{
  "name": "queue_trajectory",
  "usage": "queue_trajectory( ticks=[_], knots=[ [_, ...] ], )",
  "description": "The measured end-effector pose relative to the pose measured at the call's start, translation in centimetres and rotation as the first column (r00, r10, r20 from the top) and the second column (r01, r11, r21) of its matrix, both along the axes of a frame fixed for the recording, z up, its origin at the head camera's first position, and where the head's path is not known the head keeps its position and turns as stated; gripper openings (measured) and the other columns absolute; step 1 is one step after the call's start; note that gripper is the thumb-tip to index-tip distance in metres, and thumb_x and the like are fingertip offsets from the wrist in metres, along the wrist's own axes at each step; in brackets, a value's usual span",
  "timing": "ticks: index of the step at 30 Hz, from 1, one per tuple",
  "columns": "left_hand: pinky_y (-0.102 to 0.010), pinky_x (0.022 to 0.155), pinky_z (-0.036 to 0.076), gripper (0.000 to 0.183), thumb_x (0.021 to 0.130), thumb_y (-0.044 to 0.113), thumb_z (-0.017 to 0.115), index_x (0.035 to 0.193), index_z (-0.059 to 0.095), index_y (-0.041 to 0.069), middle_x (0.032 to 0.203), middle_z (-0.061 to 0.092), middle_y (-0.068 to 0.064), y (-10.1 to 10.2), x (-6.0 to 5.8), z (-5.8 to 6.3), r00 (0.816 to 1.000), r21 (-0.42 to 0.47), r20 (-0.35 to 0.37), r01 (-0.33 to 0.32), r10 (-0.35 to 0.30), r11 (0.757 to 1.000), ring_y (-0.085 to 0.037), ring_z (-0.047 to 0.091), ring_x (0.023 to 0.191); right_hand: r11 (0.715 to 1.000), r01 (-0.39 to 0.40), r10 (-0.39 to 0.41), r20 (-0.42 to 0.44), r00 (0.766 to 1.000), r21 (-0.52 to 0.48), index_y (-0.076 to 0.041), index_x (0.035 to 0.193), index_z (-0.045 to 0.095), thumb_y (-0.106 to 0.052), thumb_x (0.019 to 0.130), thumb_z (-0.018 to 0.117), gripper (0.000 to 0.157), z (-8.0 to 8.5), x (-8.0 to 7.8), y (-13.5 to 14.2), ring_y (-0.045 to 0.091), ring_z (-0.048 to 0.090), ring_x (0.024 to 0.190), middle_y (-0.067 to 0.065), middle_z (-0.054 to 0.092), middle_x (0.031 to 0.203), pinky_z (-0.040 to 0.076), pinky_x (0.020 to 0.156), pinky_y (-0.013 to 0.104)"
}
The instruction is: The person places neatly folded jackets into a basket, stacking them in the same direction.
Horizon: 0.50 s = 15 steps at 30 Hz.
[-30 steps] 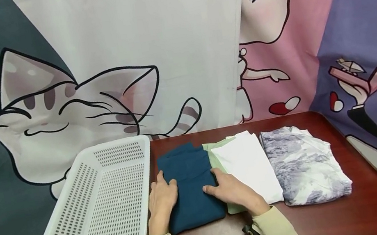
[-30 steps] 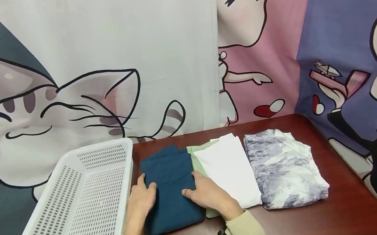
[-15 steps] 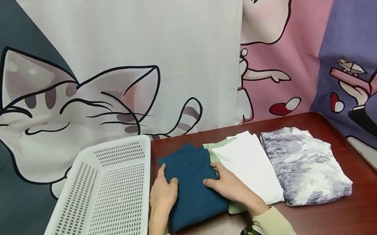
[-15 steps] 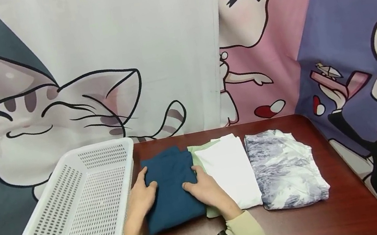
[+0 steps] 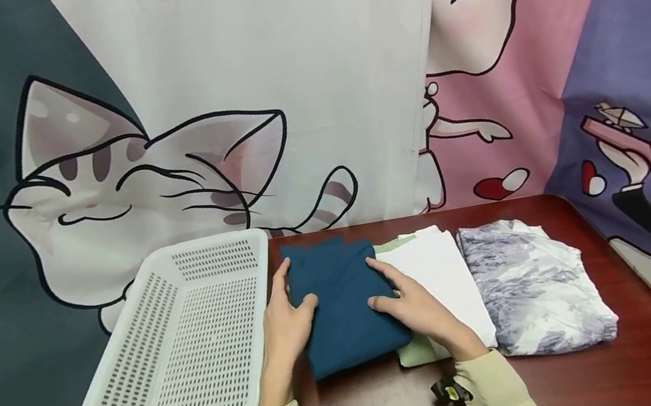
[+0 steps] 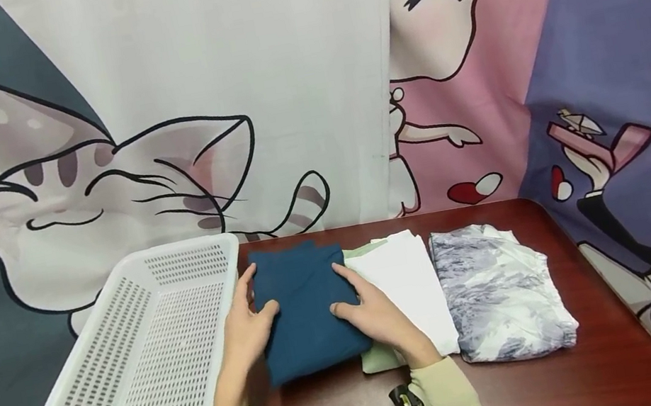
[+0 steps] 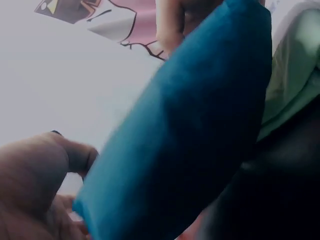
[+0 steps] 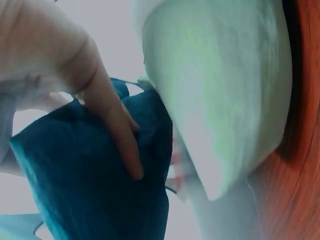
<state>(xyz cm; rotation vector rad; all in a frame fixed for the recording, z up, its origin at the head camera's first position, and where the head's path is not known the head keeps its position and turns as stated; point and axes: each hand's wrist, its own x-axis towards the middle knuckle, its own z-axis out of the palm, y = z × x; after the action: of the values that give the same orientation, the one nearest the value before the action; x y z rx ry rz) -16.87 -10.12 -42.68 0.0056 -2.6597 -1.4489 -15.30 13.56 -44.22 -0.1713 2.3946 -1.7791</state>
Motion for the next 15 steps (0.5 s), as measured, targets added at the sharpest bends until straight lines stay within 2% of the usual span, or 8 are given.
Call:
queue_trajectory(
  ticks=[4,6,8,11,13,15],
  knots=[
    [-0.036,0.067,0.050,0.074,0.091,0.010,0.062,0.163,0.045,0.024,0.126,0.067,-0.014,-0.5,0.1,0.3,0.998,0.085,0.006,0.069,-0.070,0.994,-0.019,0.061,0.060,0.997,-0.024,0.025,0.005,1.000,-0.070,-0.023,0.163,0.045,-0.022,0.103,0.067,0.064,-0.1,-0.2,1.1,0.036,0.054,0.138,0.018,0.051,0.157,0.048,0.105,0.051],
    [-0.035,0.070,0.053,0.073,0.092,0.007,0.062,0.161,0.047,0.025,0.128,0.068,-0.012,-0.8,0.2,0.7,0.993,0.137,-0.002,0.113,-0.114,0.984,-0.017,0.061,0.056,0.993,-0.040,0.039,-0.012,0.999,-0.110,-0.020,0.162,0.047,-0.021,0.104,0.067,0.061,0.0,-0.3,1.7,0.032,0.065,0.118,0.020,0.060,0.145,0.054,0.092,0.042],
    [-0.035,0.075,0.055,0.072,0.092,0.004,0.061,0.160,0.048,0.026,0.135,0.066,-0.011,-1.1,0.2,1.2,0.988,0.176,-0.018,0.154,-0.153,0.972,-0.015,0.058,0.052,0.984,-0.069,0.065,-0.031,0.997,-0.161,-0.017,0.162,0.046,-0.019,0.105,0.067,0.061,0.2,-0.4,2.3,0.028,0.069,0.105,0.022,0.064,0.139,0.056,0.083,0.036],
    [-0.034,0.076,0.054,0.072,0.093,0.002,0.062,0.159,0.051,0.027,0.141,0.063,-0.012,-1.4,0.4,1.9,0.985,0.198,-0.041,0.171,-0.166,0.965,-0.012,0.046,0.047,0.972,-0.117,0.110,-0.046,0.993,-0.205,-0.016,0.164,0.043,-0.020,0.105,0.068,0.064,0.4,-0.6,2.8,0.027,0.071,0.102,0.024,0.061,0.142,0.057,0.078,0.034],
    [-0.030,0.069,0.050,0.071,0.093,0.002,0.063,0.157,0.053,0.029,0.144,0.062,-0.012,-1.5,0.7,2.3,0.987,0.195,-0.046,0.163,-0.157,0.967,-0.010,0.037,0.046,0.965,-0.142,0.136,-0.046,0.990,-0.218,-0.017,0.165,0.041,-0.021,0.105,0.069,0.066,0.5,-0.6,3.0,0.028,0.070,0.112,0.025,0.057,0.148,0.059,0.083,0.038],
    [-0.028,0.062,0.044,0.069,0.093,0.002,0.063,0.156,0.055,0.030,0.145,0.061,-0.012,-1.6,1.0,2.7,0.988,0.192,-0.045,0.152,-0.146,0.969,-0.009,0.031,0.045,0.963,-0.156,0.150,-0.043,0.988,-0.219,-0.018,0.165,0.040,-0.021,0.104,0.069,0.067,0.5,-0.6,3.0,0.031,0.070,0.113,0.025,0.055,0.150,0.060,0.084,0.041]
  ],
)
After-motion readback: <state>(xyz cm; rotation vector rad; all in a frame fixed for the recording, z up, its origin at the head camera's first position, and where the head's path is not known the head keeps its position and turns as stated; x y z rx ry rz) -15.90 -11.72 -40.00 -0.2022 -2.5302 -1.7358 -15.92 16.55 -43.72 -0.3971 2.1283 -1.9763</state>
